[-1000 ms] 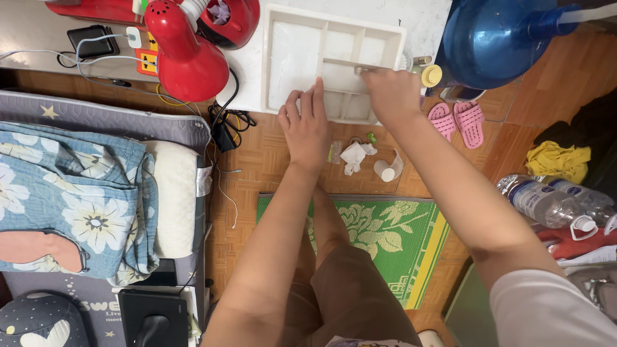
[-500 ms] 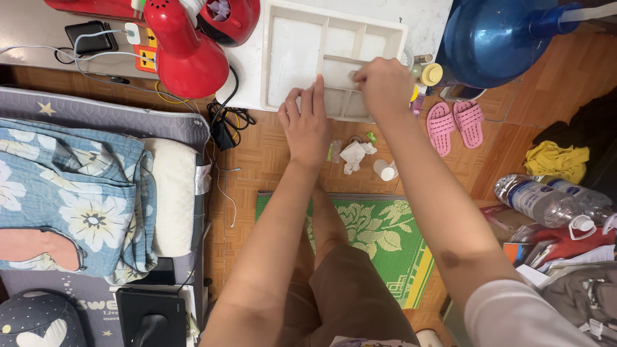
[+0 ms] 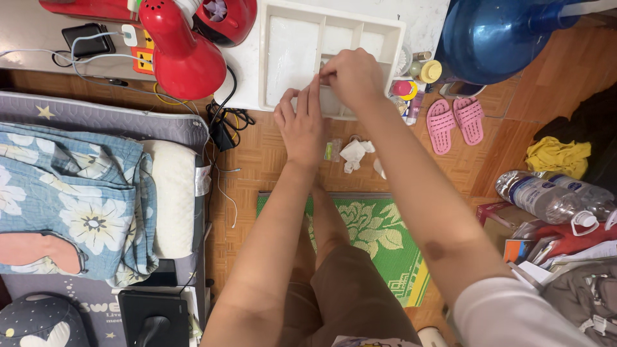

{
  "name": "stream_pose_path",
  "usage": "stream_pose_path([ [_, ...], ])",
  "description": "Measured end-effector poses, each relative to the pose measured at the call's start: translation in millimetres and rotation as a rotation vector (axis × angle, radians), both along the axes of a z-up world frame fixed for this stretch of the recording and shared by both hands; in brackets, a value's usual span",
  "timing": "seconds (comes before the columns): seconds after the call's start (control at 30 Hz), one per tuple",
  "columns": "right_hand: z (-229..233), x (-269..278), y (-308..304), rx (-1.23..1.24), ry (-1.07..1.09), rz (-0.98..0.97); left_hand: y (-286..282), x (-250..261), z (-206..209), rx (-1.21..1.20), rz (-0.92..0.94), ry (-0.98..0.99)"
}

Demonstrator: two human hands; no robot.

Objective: The person cleans a white plastic drawer organizer using a tissue. They wipe the inside compartments and edges of the organizer, then tear off used tissue pieces and continue wiping until the surface is clean.

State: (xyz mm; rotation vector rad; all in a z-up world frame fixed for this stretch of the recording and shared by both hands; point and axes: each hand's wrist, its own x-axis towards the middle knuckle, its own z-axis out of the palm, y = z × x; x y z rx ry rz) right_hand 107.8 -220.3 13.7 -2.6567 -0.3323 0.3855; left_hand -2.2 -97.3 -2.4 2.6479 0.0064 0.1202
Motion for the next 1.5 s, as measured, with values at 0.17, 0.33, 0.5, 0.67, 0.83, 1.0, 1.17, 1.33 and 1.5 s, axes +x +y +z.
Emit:
stream_pose_path([
  [0.17,30,-13,-30,0.165,-0.226,0.108,6,-3,2,-0.009,-0.003,0.013],
  [0.33,61,-75,-33,0.367,0.017,-0.226,22,-13,1,-0.131,-0.043,-0.007],
  [0.5,40,-104,-6,0.235,-0.156,-0.136,28,-23,-1,0.021,-0.035,0.019],
  [0.67,1,-94,10,0.039,-0.248,-0.152,38,-27,7,-0.080,-0.070,0.018],
  [0.83,-18,-89,22,-0.086,-0.247,-0.239,34,-25,-4,0.017,-0.079,0.023],
  [1.0,-17,-86,28,0.029,-0.267,-0.262,29,-20,-21,0.039,-0.047,-0.031],
  [1.17,-9,-81,20,-0.053,-0.029,-0.124,32,-18,-16,0.046,-0.059,-0.041],
  [1.33,0,-89,5,0.066,-0.197,-0.102,33,-11,-6,-0.029,-0.067,-0.042],
  [1.5,-3,-93,17,-0.005,-0.296,-0.164,32,-10,-7,-0.049,-0.069,-0.067],
])
